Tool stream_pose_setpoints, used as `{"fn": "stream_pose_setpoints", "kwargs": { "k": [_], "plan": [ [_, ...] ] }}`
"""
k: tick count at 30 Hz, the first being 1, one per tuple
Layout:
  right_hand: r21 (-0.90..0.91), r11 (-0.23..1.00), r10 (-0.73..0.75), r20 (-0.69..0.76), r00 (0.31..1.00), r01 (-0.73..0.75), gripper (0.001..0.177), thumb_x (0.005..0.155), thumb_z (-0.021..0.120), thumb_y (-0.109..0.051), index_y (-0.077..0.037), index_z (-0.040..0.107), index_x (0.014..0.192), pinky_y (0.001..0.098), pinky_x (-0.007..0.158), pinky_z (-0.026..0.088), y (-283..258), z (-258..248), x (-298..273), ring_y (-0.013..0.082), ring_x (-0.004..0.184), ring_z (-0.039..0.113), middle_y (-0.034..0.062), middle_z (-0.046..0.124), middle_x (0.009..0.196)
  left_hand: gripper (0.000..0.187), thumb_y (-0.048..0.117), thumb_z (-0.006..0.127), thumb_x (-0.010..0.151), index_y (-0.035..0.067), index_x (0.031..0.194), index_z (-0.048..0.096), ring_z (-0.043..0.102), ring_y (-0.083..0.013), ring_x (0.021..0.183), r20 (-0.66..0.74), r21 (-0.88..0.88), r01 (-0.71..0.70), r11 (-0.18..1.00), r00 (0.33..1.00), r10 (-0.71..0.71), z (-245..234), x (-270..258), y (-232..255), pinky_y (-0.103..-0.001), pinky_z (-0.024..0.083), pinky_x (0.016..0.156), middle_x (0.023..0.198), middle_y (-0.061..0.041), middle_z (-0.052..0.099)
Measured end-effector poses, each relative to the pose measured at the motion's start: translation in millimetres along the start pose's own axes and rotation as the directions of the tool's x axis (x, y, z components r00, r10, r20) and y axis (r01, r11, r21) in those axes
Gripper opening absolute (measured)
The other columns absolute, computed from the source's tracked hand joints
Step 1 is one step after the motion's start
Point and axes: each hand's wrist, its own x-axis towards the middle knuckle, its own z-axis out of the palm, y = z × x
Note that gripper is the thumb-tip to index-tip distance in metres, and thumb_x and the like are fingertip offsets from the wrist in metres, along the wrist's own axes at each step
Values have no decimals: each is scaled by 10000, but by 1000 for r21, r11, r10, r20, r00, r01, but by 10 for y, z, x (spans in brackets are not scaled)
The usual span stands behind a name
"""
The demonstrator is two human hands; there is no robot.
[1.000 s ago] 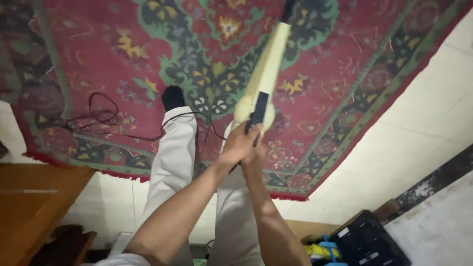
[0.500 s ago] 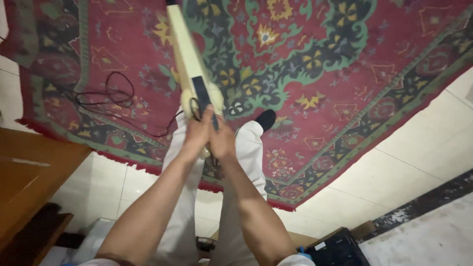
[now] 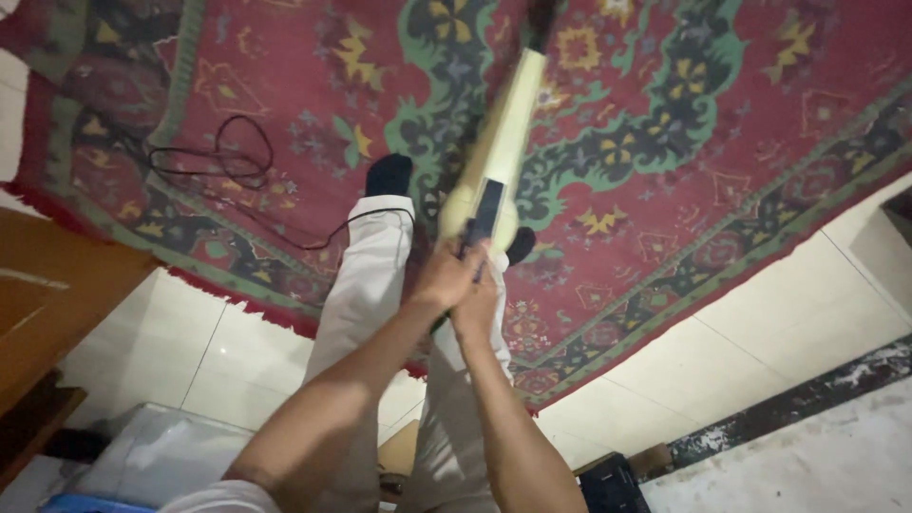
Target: Inspecting and manipulating a handheld vacuum cleaner and its power cord.
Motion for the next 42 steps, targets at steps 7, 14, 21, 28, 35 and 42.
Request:
{"fn": "stream_pose_setpoints", "kwargs": {
  "k": [7,14,21,28,35,42],
  "plan": [
    [30,997,-73,308,949,67,568,994,573,-447,-50,578,1401,470,949,513,-1011,932,405,425,1159,652,277,677,1226,761,692,584,907,-30,1066,769,765,-340,1016,-316,-91,241,966,913,-258,-1321,439,-361,-452,562,829,983,-275,769],
    [25,993,-114,311,944,111,497,988,506,-493,-83,677,1213,522,884,513,-1326,1195,838,480,1044,667,284,722,1054,741,647,693,854,-56,1083,732,734,-286,883,-401,-390,-8,921,901,-163,-1629,893,-192,-432,561,790,950,-178,770],
    [236,957,149,95,984,-168,483,1023,557,-422,-23,688,1263,380,872,553,-447,-120,536,221,964,720,192,775,1067,731,689,545,940,16,1157,729,692,-460,1064,-222,249,79,965,975,-22,8,648,32,-519,529,922,1052,-307,720],
    [425,869,349,-160,923,-255,418,1036,538,-379,3,705,1068,345,747,551,507,-1330,390,158,848,681,93,753,903,675,666,495,922,91,1244,643,680,-459,1052,129,308,-163,938,983,128,1722,309,629,-537,532,882,1086,-259,724],
    [817,573,503,-288,815,-65,374,1062,567,-327,21,693,1118,333,738,557,1602,-1696,532,158,855,690,75,733,1001,641,641,540,919,58,1149,675,668,-428,1113,401,531,-292,796,914,69,2919,460,671,-515,510,942,1128,-250,716],
    [435,842,452,-241,859,-321,527,988,577,-342,23,565,1367,442,838,535,831,-1658,137,348,1020,726,251,737,1085,650,630,546,929,72,1212,720,690,-403,1074,300,444,-230,866,949,98,2176,117,468,-471,518,901,1078,-234,739]
  ]
}}
